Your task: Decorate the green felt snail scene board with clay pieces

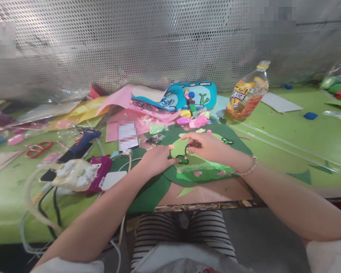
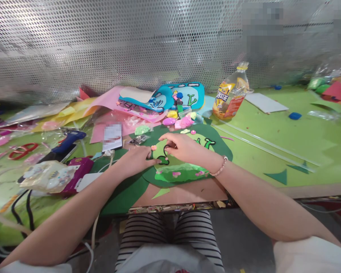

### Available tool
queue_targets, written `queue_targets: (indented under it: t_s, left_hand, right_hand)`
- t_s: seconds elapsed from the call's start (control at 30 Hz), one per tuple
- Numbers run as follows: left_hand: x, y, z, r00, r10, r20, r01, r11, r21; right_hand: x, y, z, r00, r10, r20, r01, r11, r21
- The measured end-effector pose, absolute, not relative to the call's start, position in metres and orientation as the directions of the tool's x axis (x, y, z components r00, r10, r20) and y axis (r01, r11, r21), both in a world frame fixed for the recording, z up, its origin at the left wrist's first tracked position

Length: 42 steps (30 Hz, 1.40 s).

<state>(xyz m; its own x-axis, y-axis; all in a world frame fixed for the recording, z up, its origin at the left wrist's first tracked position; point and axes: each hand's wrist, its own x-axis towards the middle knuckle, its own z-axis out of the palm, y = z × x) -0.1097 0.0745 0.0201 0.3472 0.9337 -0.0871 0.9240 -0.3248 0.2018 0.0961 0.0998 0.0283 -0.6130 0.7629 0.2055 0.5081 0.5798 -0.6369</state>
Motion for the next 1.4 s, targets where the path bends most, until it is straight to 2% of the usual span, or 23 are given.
queue_targets:
  t_s: [0.13, 0.4, 0.5, 0.6, 0.73, 0.83, 0.97, 1.2, 1.4]
  left_hand:
    - [-0.11, 0.075, 0.02, 0.349, 0.93, -0.116, 0.932, -0.331, 0.151]
    - [-0.11, 0.075, 0.018, 0.354, 0.93, -0.1, 0.927, -0.335, 0.168]
    - [-0.109, 0.075, 0.021, 0.358, 0.932, -0.056, 0.896, -0.326, 0.302]
    - [-0.105, 0.076, 0.026, 0.342, 0.939, 0.013, 0.802, -0.3, 0.517]
    - [-0.1, 0.075, 0.03, 0.421, 0.907, -0.029, 0.539, -0.224, 0.812]
    - [-0.099, 0.076, 0.029, 0.449, 0.891, -0.07, 0.377, -0.118, 0.919]
    - [-0.101, 0.076, 0.029, 0.422, 0.904, -0.065, 0.349, -0.096, 0.932]
    - [-0.101, 0.076, 0.03, 0.396, 0.916, -0.071, 0.254, -0.035, 0.967]
    - [-0.101, 0.077, 0.032, 0.364, 0.931, 0.006, 0.277, -0.115, 0.954]
  right_hand:
    - [0.096, 0.099, 0.028, -0.617, 0.758, 0.211, 0.5, 0.585, -0.638]
    - [0.096, 0.1, 0.028, -0.615, 0.764, 0.196, 0.509, 0.574, -0.641]
    - [0.096, 0.099, 0.03, -0.615, 0.764, 0.198, 0.504, 0.573, -0.646]
    - [0.095, 0.097, 0.032, -0.624, 0.757, 0.194, 0.487, 0.57, -0.662]
    - [0.093, 0.097, 0.033, -0.644, 0.737, 0.204, 0.453, 0.582, -0.675]
    - [0.093, 0.097, 0.032, -0.643, 0.734, 0.22, 0.454, 0.596, -0.662]
    - [0.094, 0.097, 0.032, -0.633, 0.736, 0.242, 0.465, 0.611, -0.641]
    - [0.096, 0.097, 0.037, -0.612, 0.757, 0.227, 0.429, 0.559, -0.709]
    - [0.098, 0.098, 0.042, -0.558, 0.8, 0.221, 0.443, 0.512, -0.736]
